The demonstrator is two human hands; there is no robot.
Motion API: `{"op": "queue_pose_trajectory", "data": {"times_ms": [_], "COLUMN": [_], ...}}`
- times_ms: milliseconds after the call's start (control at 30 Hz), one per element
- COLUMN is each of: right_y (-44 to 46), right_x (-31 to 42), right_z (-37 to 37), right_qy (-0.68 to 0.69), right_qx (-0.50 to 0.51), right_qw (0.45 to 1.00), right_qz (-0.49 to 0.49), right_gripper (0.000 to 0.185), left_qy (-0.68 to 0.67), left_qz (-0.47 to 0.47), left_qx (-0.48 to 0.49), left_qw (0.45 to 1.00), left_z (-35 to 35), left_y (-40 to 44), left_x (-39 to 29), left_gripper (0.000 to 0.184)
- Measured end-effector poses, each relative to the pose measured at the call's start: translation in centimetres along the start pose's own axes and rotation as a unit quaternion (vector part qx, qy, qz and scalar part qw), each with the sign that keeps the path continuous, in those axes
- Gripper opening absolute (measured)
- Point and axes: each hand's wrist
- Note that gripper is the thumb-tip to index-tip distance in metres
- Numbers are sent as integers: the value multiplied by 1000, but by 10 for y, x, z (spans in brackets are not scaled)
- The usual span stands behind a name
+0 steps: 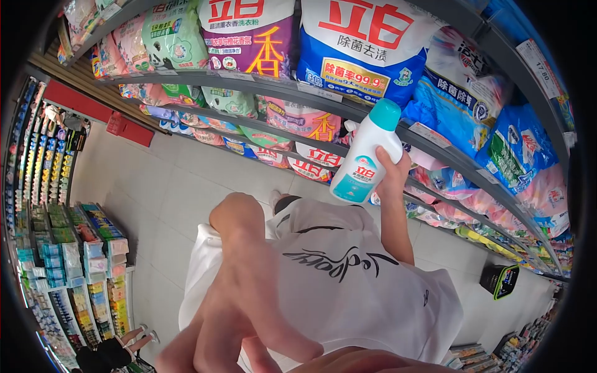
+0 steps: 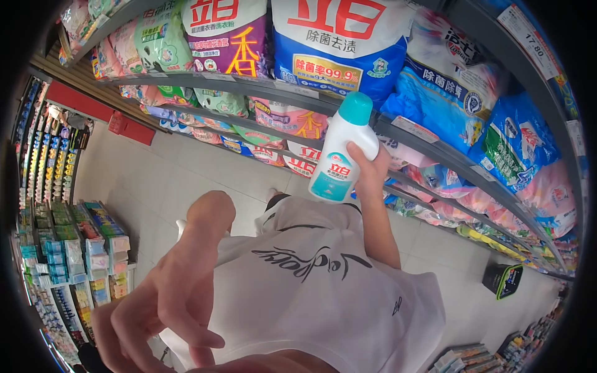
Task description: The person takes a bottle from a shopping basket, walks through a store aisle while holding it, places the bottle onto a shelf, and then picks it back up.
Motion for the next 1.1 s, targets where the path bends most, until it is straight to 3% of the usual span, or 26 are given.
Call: {"op": "queue_pose_trajectory", "data": {"times_ms": [133,233,433,567,867,933,967,1000,1033,1067,1100], "right_y": [0,0,0,0,0,-1,-1,-1,-1,0,0], "right_x": [-3,-4,-6,-2,-6,-5,-4,-3,-4,-4,-5], "right_z": [-3,-4,-7,-6,-8,-7,-6,-5,-5,-6,-6], "right_qy": [7,-3,-8,-11,-17,-27,-16,-5,-4,-7,-10], "right_qx": [6,-5,-5,2,1,-4,-5,-6,-6,-6,-7], "right_qw": [1000,1000,1000,1000,1000,1000,1000,1000,1000,1000,1000], "right_qz": [-3,-1,-2,1,-1,-4,-1,1,1,3,5], "right_gripper": [41,41,41,39,39,39,40,40,40,40,41], "left_qy": [2,-2,-41,-7,-11,-64,-64,187,417,416,203], "left_qz": [-52,-73,-118,-44,-57,-151,-152,32,212,212,105], "left_qx": [-71,4,-16,2,-15,-12,-10,-129,-235,-234,-93], "left_qw": [996,997,992,999,998,986,986,973,852,853,969], "left_z": [11,1,3,-2,-1,-3,10,33,44,32,7], "left_y": [2,4,5,3,3,8,4,-3,-5,-8,-12], "left_x": [-5,-8,-13,2,-3,-12,3,34,51,37,11], "left_gripper": [27,28,28,28,27,26,26,28,30,30,32]}}
Point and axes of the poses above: each hand's wrist, its own y-axis towards the middle knuckle, its own z-axis out of the palm, x = y × z, and after that the axes turned 8 degrees about -y, right-handed
